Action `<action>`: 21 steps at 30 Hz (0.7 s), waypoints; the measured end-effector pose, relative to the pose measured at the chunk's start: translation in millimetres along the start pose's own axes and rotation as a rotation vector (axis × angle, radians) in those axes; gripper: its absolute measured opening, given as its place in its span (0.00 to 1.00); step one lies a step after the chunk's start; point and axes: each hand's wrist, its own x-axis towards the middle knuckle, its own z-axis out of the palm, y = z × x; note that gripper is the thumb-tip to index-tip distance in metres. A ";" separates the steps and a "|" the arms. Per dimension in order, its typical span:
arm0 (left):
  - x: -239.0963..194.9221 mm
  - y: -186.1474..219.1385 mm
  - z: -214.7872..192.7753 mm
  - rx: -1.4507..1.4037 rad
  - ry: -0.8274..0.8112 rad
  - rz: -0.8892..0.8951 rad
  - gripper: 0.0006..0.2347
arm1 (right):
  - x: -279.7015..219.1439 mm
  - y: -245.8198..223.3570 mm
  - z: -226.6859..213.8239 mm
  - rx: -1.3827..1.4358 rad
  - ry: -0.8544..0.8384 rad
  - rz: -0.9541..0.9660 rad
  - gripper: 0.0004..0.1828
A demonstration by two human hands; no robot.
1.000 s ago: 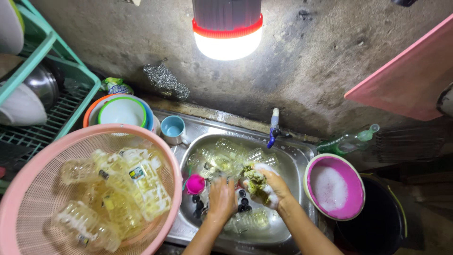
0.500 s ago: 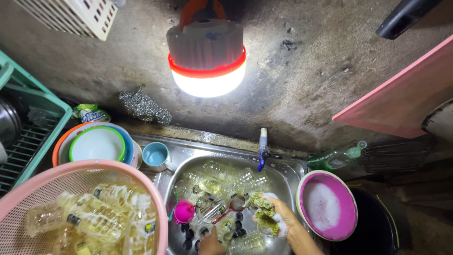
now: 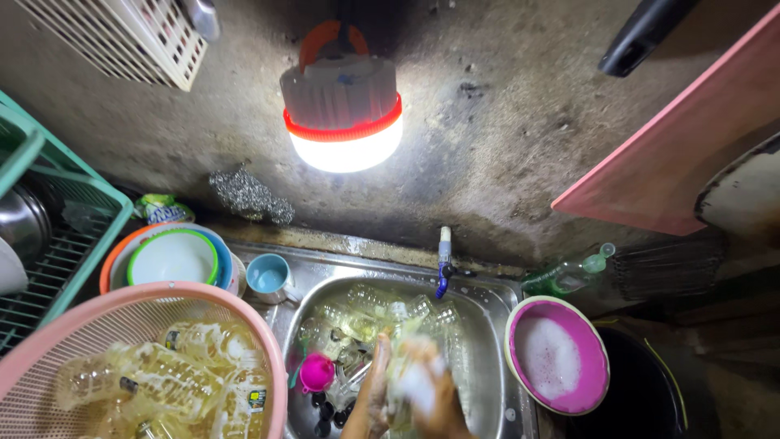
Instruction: The person washes several plastic bottles in a kitchen sink using a sponge and running water. They scrub the bottles, rinse them, and place them into a pink basket. The person also washes bottle caps and a small pink cup.
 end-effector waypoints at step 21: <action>-37.0 31.2 6.6 0.276 -0.332 0.201 0.26 | 71.6 -27.6 -23.9 0.211 -0.064 0.246 0.32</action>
